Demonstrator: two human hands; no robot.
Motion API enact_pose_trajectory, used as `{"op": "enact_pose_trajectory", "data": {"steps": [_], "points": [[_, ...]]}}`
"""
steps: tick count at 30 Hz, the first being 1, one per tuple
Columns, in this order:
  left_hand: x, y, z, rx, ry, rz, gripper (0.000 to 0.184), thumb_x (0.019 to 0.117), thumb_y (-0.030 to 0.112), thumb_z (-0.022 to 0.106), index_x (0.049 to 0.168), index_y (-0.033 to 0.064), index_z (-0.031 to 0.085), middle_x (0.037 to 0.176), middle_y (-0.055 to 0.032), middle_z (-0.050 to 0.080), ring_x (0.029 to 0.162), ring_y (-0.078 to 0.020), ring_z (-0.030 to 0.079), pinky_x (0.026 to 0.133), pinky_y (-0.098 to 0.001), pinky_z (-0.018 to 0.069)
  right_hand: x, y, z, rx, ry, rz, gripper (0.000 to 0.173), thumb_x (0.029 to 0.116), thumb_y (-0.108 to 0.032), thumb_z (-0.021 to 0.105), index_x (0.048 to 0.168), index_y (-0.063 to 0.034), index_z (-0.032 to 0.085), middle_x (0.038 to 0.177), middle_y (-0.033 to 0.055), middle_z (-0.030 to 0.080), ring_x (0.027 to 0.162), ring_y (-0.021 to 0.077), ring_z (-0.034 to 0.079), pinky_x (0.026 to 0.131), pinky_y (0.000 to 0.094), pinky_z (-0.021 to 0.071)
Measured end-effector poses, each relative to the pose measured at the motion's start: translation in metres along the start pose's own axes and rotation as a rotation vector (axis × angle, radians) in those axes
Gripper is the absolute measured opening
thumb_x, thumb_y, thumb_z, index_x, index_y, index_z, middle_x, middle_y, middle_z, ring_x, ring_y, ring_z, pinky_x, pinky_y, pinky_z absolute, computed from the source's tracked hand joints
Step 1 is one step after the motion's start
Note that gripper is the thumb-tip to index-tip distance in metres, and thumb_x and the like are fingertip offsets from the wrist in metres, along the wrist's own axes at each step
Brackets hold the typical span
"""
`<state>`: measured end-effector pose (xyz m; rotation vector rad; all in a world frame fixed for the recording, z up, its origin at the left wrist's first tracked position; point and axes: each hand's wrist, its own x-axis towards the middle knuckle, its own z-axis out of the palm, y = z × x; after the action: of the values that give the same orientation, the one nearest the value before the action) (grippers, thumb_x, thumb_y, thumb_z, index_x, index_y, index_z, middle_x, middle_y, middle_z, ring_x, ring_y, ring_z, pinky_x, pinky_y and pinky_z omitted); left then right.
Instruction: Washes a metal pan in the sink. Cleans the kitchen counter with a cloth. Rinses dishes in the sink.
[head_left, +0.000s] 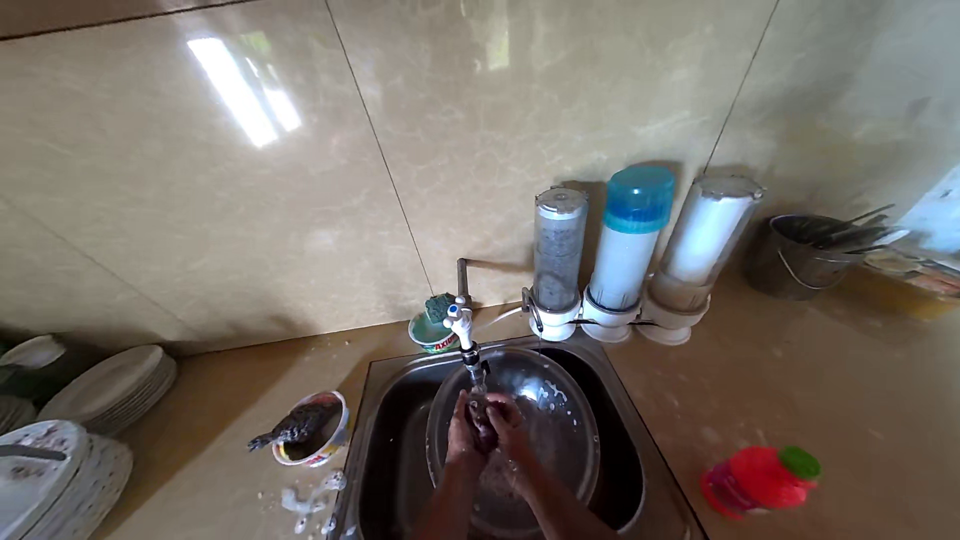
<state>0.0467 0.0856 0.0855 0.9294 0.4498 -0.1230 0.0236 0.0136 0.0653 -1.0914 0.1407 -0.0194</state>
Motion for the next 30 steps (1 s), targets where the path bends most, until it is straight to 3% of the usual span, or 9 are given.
{"op": "enact_pose_trajectory", "data": {"steps": [3, 5, 7, 9, 11, 15, 18, 26, 30], "points": [[-0.002, -0.003, 0.002, 0.031, -0.021, 0.132, 0.034, 0.1119, 0.022, 0.035, 0.102, 0.0031, 0.062, 0.063, -0.0025, 0.060, 0.047, -0.0076, 0.054, 0.045, -0.0229, 0.0481, 0.002, 0.007, -0.001, -0.023, -0.042, -0.009, 0.059, 0.1041, -0.015, 0.048, 0.156, 0.0025, 0.027, 0.147, 0.0240, 0.046, 0.129, 0.0235, 0.052, 0.107, 0.0374, 0.0446], [-0.008, 0.001, 0.008, 0.194, 0.020, 0.172, 0.039, 0.1125, 0.023, 0.032, 0.089, 0.0049, 0.057, 0.060, -0.0010, 0.058, 0.050, -0.0087, 0.056, 0.050, -0.0252, 0.0510, -0.007, -0.004, -0.003, 0.104, -0.154, 0.212, 0.076, 0.0984, -0.010, 0.056, 0.161, -0.0100, 0.013, 0.151, 0.0169, 0.044, 0.127, 0.0201, 0.053, 0.104, 0.0376, 0.0466], [-0.011, 0.012, 0.005, 0.464, -0.020, 0.196, 0.050, 0.1138, 0.028, 0.023, 0.089, 0.0042, 0.059, 0.068, -0.0018, 0.062, 0.060, -0.0090, 0.061, 0.060, -0.0259, 0.0532, -0.010, -0.008, -0.008, 0.222, -0.207, 0.374, 0.058, 0.0909, 0.003, 0.060, 0.143, -0.0088, 0.038, 0.119, 0.0090, 0.063, 0.098, 0.0161, 0.066, 0.085, 0.0354, 0.0573], [-0.012, 0.031, -0.002, 0.654, -0.021, 0.302, 0.044, 0.1134, 0.020, 0.027, 0.127, -0.0072, 0.059, 0.120, -0.0184, 0.065, 0.111, -0.0201, 0.061, 0.100, -0.0355, 0.0482, -0.001, -0.005, -0.015, 0.324, -0.175, 0.459, 0.043, 0.0923, 0.009, 0.056, 0.133, -0.0023, 0.048, 0.105, 0.0112, 0.067, 0.089, 0.0200, 0.069, 0.080, 0.0376, 0.0599], [-0.010, 0.051, 0.003, 0.703, 0.028, 0.559, 0.045, 0.1104, 0.016, 0.032, 0.140, -0.0147, 0.046, 0.144, -0.0340, 0.048, 0.137, -0.0364, 0.046, 0.117, -0.0457, 0.0344, 0.008, -0.009, -0.010, 0.414, -0.011, 0.526, 0.032, 0.0989, 0.003, 0.053, 0.131, 0.0009, 0.049, 0.105, 0.0154, 0.065, 0.090, 0.0236, 0.067, 0.081, 0.0383, 0.0579], [-0.028, 0.093, 0.060, 0.941, 0.059, 1.013, 0.055, 0.1026, 0.020, 0.046, 0.144, -0.0159, 0.041, 0.146, -0.0390, 0.042, 0.137, -0.0456, 0.044, 0.116, -0.0507, 0.0368, 0.024, -0.016, 0.009, 0.404, 0.132, 0.593, 0.030, 0.1039, -0.011, 0.052, 0.132, -0.0012, 0.050, 0.114, 0.0161, 0.056, 0.098, 0.0256, 0.059, 0.084, 0.0407, 0.0533], [-0.037, 0.104, 0.100, 1.303, 0.138, 0.941, 0.056, 0.1000, 0.017, 0.062, 0.145, -0.0113, 0.043, 0.140, -0.0350, 0.051, 0.130, -0.0467, 0.053, 0.108, -0.0548, 0.0433, 0.033, -0.015, 0.021, 0.335, 0.147, 0.600, 0.009, 0.1027, -0.015, 0.055, 0.094, -0.0114, 0.053, 0.080, 0.0032, 0.052, 0.071, 0.0164, 0.054, 0.068, 0.0363, 0.0520], [0.001, 0.116, 0.076, 1.295, -0.183, 1.069, 0.022, 0.0909, 0.003, 0.066, 0.108, -0.0106, 0.069, 0.129, -0.0383, 0.054, 0.124, -0.0550, 0.051, 0.104, -0.0650, 0.0410, 0.022, 0.009, -0.002, 0.262, 0.027, 0.632, 0.012, 0.1054, -0.019, 0.053, 0.114, -0.0109, 0.053, 0.085, 0.0034, 0.048, 0.075, 0.0185, 0.053, 0.073, 0.0455, 0.0524], [0.016, 0.135, 0.070, 1.153, -0.298, 0.965, 0.030, 0.0924, 0.024, 0.069, 0.083, -0.0054, 0.068, 0.101, -0.0184, 0.065, 0.102, -0.0264, 0.059, 0.091, -0.0445, 0.0472, 0.007, 0.010, -0.013, 0.320, 0.078, 0.653, 0.031, 0.1013, -0.010, 0.059, 0.131, -0.0102, 0.050, 0.093, 0.0079, 0.058, 0.077, 0.0186, 0.061, 0.069, 0.0355, 0.0555]]}}
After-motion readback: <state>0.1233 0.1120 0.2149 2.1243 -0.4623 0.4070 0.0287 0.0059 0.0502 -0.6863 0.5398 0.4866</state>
